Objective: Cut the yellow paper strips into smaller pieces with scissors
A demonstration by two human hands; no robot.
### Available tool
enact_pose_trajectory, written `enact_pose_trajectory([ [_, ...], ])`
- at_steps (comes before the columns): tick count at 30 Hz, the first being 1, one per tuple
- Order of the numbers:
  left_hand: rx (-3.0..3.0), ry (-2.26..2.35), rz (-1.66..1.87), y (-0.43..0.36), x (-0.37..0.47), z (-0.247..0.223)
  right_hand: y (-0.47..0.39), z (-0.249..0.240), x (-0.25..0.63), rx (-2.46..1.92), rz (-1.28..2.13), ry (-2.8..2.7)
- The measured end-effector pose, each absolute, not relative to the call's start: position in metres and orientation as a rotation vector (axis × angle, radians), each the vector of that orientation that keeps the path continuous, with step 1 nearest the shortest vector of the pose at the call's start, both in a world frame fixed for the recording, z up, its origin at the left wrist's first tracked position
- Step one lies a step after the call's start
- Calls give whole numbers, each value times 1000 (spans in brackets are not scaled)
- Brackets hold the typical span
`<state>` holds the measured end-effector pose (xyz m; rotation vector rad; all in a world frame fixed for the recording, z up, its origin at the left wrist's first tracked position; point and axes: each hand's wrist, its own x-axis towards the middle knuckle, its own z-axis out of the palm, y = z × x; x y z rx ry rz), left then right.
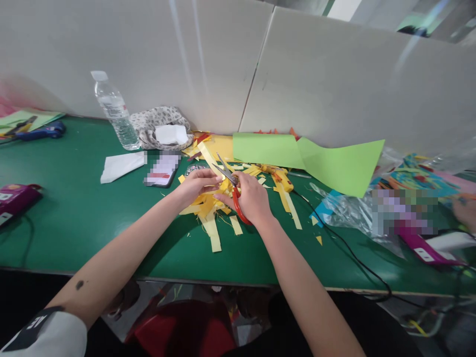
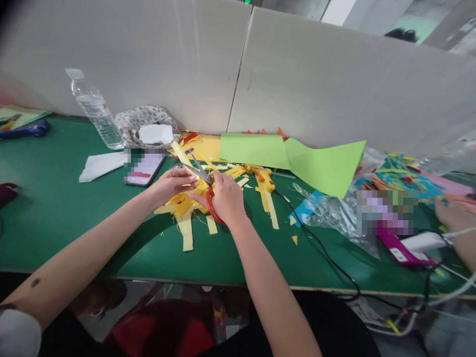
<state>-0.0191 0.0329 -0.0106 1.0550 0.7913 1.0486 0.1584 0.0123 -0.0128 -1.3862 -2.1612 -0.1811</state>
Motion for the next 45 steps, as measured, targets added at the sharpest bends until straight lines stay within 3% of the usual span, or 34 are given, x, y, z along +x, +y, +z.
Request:
enact_pose_trajectory([
  [25,1051,804,1033,35,-19,-15,13,-14,161,-1433,-290,-2129],
  [30,1060,834,1036,34,-18,-13,14,-13,158,-1516,-34,-1910],
  [39,1145,928,1042,30,-13,-13,22,-10,156,-1092,929,-1476],
  [45,1256,927,978,26,-10,-12,25,-14,154,-1045,1030,-1453],
])
